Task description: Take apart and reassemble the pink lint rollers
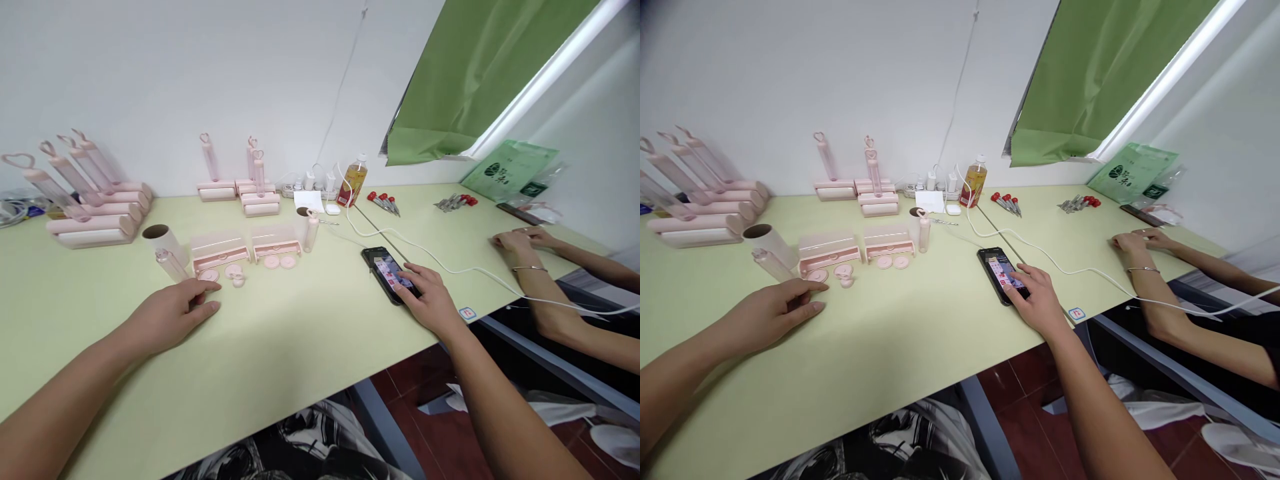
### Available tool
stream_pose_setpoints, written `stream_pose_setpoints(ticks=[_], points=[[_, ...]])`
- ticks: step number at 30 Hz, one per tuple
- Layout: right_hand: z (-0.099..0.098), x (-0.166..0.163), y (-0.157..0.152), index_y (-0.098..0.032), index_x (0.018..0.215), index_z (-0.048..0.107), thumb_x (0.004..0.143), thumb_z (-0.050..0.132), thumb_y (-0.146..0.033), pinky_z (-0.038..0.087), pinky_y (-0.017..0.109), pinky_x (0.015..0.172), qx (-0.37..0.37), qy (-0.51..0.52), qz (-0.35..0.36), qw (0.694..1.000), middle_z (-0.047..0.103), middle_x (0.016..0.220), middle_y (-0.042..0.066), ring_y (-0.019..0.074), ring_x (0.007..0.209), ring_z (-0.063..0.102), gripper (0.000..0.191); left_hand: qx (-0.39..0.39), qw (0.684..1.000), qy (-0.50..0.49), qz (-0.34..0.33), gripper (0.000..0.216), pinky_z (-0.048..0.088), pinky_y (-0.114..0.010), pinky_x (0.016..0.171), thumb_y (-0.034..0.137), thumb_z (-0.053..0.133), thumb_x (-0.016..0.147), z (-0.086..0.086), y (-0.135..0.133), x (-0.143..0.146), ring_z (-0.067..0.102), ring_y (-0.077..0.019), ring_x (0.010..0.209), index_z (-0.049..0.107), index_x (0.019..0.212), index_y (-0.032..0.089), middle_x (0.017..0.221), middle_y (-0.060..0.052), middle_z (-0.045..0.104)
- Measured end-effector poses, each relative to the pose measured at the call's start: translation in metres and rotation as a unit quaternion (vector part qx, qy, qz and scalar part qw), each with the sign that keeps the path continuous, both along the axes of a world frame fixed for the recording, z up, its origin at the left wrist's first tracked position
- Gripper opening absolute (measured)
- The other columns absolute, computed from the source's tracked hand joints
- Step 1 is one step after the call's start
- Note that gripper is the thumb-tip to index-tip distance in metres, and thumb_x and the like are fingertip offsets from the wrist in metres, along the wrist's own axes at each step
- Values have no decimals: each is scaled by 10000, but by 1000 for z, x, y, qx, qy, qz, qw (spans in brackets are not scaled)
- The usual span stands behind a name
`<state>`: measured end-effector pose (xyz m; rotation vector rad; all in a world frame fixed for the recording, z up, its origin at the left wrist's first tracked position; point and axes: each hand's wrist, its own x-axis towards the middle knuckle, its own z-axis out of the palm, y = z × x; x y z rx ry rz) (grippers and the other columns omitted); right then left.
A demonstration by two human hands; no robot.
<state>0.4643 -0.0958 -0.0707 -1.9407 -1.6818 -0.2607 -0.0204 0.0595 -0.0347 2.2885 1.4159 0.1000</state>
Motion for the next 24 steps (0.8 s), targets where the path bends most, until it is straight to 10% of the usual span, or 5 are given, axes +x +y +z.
stream_pose_setpoints(ticks=[24], points=[[-1,1,0,-201,1080,713,862,536,-506,383,545,1030,-12,-9,-1,1000,607,1262,149,345,1220,491,414,1,1000,0,1,567,446,-285,647,617,440,837,0,0,0,591,-192,687,587,1253,261,774,-7,624]])
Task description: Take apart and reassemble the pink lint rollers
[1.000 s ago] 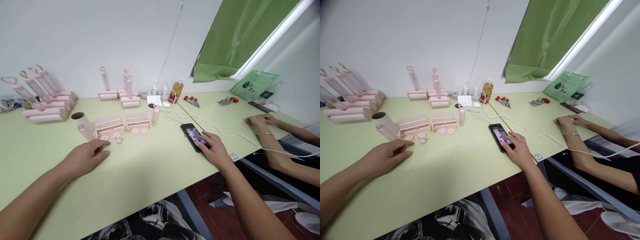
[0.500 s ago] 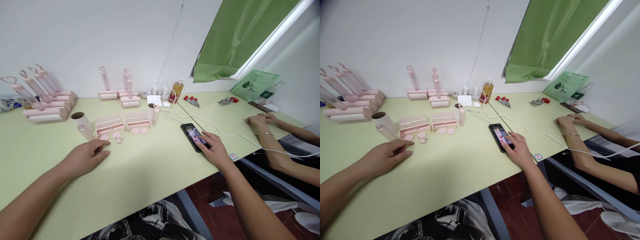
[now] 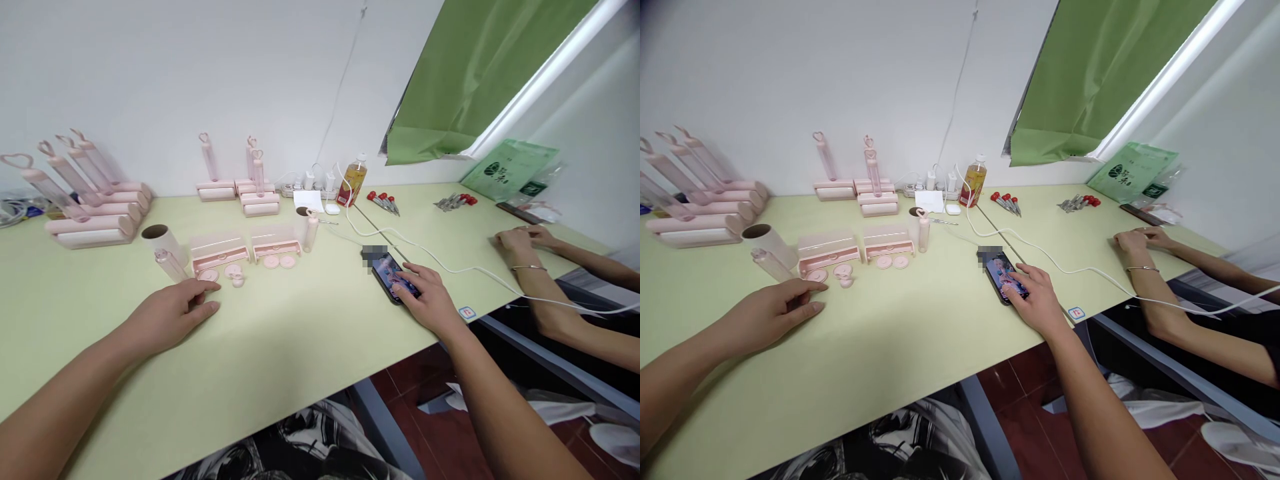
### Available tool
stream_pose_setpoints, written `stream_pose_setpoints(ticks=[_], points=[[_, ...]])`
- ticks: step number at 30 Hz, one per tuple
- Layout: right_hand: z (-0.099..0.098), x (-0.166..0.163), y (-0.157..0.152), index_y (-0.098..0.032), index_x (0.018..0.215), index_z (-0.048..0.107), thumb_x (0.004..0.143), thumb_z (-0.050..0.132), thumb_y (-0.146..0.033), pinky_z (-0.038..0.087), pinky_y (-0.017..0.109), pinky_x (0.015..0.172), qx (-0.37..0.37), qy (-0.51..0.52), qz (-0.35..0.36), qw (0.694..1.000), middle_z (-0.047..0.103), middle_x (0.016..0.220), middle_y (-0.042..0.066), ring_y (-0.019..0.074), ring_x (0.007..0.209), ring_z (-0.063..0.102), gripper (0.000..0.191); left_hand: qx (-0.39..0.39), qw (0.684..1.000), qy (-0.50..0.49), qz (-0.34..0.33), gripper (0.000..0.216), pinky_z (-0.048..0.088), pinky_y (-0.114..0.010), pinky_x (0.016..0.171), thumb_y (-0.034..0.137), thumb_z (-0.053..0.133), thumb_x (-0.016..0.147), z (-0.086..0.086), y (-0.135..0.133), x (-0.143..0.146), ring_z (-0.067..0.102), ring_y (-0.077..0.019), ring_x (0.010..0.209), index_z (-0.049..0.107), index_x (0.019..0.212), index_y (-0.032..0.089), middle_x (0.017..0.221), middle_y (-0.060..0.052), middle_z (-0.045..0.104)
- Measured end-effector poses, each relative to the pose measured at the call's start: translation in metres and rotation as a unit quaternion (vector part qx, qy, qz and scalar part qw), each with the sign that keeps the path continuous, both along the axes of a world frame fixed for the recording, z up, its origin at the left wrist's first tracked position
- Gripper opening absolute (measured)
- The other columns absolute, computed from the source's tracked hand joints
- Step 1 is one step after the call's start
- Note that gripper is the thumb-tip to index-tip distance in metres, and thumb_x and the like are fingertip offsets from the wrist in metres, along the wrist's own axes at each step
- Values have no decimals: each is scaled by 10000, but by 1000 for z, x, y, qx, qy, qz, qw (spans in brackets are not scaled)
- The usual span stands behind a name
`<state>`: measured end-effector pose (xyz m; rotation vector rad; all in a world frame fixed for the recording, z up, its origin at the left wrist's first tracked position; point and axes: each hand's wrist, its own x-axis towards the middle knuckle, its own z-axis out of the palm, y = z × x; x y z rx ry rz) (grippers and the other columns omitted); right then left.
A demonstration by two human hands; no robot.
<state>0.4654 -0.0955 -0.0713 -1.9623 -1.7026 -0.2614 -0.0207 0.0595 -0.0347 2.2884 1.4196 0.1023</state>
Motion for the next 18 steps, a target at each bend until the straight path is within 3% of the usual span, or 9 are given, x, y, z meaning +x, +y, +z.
stream_pose_setpoints(ticks=[7,12,18], points=[[0,-1,0,-214,1081,698,855,552,-472,387,561,1026,13,15,5,1000,612,1253,144,345,1207,500,373,7,1000,-3,0,566,445,-278,634,611,447,828,-1,1,0,598,-188,690,606,1244,261,781,-6,636],[2,2,-2,-225,1167,644,831,545,-318,395,536,1036,30,42,17,999,621,1246,122,322,1211,514,363,5,1000,2,1,564,448,-278,634,615,442,831,-1,1,0,593,-185,682,603,1243,265,765,1,628],[2,11,-6,-246,1240,594,729,539,-173,334,499,1104,30,173,39,984,558,1349,88,297,1294,468,519,6,1000,-1,0,564,443,-274,624,608,446,827,0,1,0,591,-182,677,608,1242,262,762,1,628]])
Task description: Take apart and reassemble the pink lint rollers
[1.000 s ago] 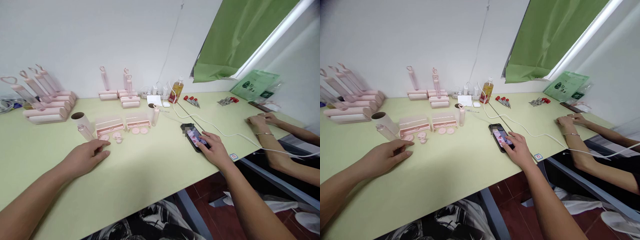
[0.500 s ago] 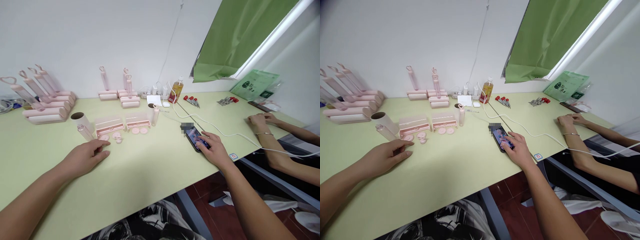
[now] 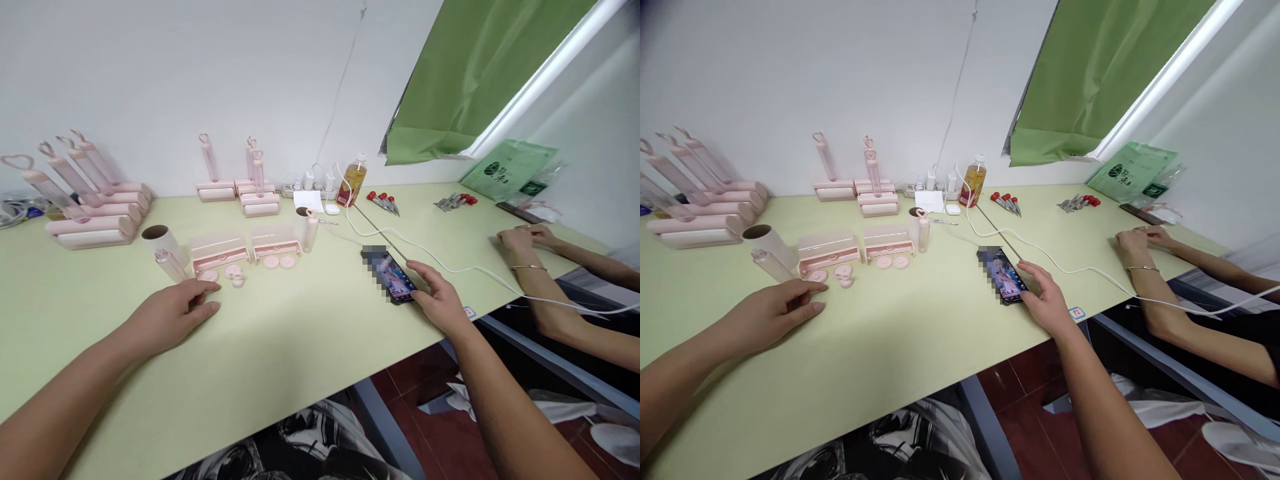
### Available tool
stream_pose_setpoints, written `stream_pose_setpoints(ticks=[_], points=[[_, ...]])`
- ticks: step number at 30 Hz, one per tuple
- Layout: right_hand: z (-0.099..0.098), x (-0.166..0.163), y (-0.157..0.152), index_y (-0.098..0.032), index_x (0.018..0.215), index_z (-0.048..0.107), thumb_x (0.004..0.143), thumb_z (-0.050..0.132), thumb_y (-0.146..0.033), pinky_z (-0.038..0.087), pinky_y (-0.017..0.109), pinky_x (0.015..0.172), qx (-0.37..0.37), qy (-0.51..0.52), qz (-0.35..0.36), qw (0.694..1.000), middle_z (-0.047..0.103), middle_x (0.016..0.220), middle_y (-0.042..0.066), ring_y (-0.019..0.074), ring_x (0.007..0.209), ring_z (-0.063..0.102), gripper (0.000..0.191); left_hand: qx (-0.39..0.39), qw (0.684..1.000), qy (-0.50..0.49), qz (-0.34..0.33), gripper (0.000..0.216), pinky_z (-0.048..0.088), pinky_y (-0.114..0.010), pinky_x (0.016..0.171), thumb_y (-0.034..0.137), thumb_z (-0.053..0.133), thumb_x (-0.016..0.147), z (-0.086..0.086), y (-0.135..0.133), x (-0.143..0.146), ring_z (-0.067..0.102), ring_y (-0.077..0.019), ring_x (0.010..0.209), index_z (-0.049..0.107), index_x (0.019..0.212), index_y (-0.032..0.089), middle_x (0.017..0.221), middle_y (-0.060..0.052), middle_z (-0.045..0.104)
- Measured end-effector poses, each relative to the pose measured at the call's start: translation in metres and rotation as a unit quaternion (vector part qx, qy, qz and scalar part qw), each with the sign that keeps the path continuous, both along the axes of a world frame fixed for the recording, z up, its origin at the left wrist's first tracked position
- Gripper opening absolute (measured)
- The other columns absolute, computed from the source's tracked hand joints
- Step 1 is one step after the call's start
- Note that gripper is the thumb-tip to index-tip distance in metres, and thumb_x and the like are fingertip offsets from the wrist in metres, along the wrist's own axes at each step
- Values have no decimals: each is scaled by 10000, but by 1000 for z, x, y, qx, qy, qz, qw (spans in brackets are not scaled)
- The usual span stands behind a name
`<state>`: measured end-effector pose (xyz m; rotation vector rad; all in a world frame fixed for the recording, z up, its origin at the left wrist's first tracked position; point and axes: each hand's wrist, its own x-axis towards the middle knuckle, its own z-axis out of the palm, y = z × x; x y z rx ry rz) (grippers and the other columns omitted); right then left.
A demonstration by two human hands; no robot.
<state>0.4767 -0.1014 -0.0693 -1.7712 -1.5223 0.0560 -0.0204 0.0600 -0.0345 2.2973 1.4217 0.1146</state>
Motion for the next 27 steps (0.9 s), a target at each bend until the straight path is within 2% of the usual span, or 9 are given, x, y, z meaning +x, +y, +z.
stream_pose_setpoints(ticks=[3,8,14,27], points=[[1,3,-2,-264,1263,576,723,546,-158,288,493,1132,-5,30,31,999,514,1395,76,293,1341,419,551,-2,1000,4,1,562,446,-275,638,615,438,836,-1,0,0,592,-183,692,590,1253,270,775,2,627],[4,1,-2,-273,1276,562,745,568,-164,276,499,1137,-25,14,55,998,494,1409,81,286,1356,398,542,-4,1000,6,1,558,449,-279,653,623,430,839,-1,0,0,597,-190,709,588,1244,274,793,-3,629],[3,0,1,-253,1252,581,790,582,-249,315,515,1114,-24,-18,29,999,532,1368,107,301,1310,450,461,-4,1000,-2,1,566,444,-275,630,615,441,825,2,-2,0,598,-189,685,605,1238,265,766,-3,632],[1,-3,5,-242,1193,611,778,553,-226,365,506,1079,-16,-38,-8,999,585,1300,102,291,1262,498,419,-2,1000,-3,-2,561,443,-276,630,609,443,830,1,-1,1,597,-192,691,607,1237,258,779,-9,635]])
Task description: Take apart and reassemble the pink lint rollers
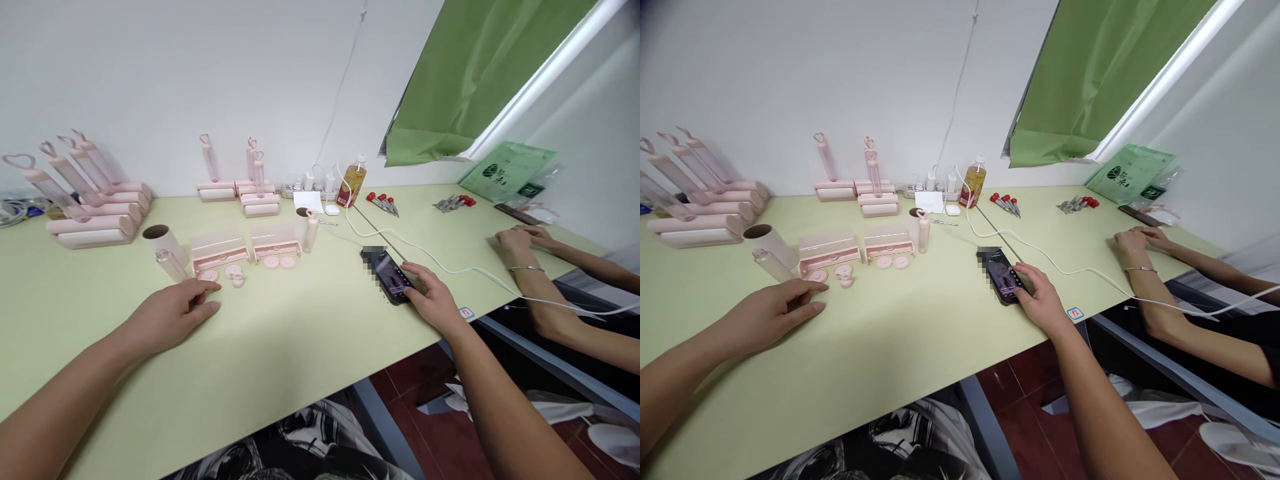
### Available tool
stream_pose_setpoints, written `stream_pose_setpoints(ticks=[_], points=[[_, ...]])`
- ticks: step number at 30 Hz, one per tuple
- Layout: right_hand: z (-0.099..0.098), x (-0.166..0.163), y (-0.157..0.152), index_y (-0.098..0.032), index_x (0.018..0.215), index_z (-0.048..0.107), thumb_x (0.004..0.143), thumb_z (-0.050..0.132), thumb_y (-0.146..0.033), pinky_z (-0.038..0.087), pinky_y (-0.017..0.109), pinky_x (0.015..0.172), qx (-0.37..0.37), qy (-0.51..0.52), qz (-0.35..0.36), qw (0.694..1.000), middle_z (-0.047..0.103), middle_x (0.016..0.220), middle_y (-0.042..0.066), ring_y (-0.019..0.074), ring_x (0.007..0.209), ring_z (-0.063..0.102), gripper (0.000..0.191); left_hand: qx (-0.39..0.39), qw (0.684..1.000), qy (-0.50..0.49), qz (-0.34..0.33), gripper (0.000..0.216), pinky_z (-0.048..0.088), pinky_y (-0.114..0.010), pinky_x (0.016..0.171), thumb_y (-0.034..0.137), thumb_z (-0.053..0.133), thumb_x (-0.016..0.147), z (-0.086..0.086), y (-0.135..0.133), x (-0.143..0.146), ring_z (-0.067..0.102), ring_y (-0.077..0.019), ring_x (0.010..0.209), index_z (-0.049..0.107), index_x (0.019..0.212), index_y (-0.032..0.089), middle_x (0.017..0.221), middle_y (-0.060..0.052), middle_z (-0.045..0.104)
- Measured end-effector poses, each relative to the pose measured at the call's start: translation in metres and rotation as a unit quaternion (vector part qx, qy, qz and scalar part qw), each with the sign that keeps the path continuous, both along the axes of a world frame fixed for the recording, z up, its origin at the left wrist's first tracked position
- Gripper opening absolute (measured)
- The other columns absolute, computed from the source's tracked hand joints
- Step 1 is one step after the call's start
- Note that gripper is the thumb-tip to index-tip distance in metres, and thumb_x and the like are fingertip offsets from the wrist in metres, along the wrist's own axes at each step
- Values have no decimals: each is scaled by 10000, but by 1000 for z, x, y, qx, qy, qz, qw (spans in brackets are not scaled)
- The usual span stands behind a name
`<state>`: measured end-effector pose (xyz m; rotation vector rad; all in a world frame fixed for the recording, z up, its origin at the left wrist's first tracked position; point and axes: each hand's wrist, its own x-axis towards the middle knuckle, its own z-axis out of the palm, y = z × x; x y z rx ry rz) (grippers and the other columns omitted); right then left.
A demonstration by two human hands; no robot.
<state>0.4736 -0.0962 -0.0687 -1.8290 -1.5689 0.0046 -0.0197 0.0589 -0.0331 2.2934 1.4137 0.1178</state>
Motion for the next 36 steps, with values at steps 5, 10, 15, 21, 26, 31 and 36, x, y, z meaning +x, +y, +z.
stream_pose_setpoints(ticks=[5,10,15,21,26,31,36], points=[[-1,1,1,-231,1176,619,770,554,-235,385,501,1061,5,-8,-13,1000,609,1266,103,291,1226,527,410,-1,1000,2,0,561,444,-277,635,614,444,829,-1,1,-1,597,-192,692,603,1239,266,777,-5,633],[-3,1,2,-227,1164,626,771,558,-247,407,497,1037,10,-22,-23,999,620,1254,104,290,1204,545,399,1,1000,1,-2,566,444,-281,644,617,437,836,-4,2,-2,600,-195,696,591,1248,262,781,-10,631],[-3,1,3,-231,1155,633,776,562,-259,420,487,1026,13,-27,-32,999,628,1243,101,286,1184,559,387,-4,1000,3,-6,564,444,-282,650,614,430,846,-3,2,-2,599,-196,705,575,1258,258,789,-15,626],[-3,1,3,-234,1169,630,800,559,-266,416,502,1032,16,-24,-23,999,622,1251,103,291,1194,553,377,3,1000,-8,-8,559,440,-280,629,606,437,836,-4,2,-2,592,-194,676,598,1240,255,771,-17,625],[-1,-2,0,-240,1169,626,843,561,-316,406,511,1043,24,-22,-13,999,613,1261,107,290,1210,538,341,0,1000,-2,-5,551,442,-273,636,603,443,838,-4,2,-2,592,-189,698,589,1247,264,808,-15,635],[3,-6,-2,-256,1222,599,858,574,-385,363,538,1068,-11,-85,29,996,563,1336,111,310,1269,473,387,-5,1000,13,-4,561,441,-277,649,619,422,851,-3,2,-1,593,-193,713,565,1265,268,811,-13,630],[2,-7,-1,-269,1247,588,844,588,-453,351,551,1063,-32,-115,38,992,519,1380,108,331,1282,438,443,-4,1000,12,-7,564,443,-281,652,623,418,850,-4,3,-2,598,-197,711,573,1256,263,805,-14,628]])
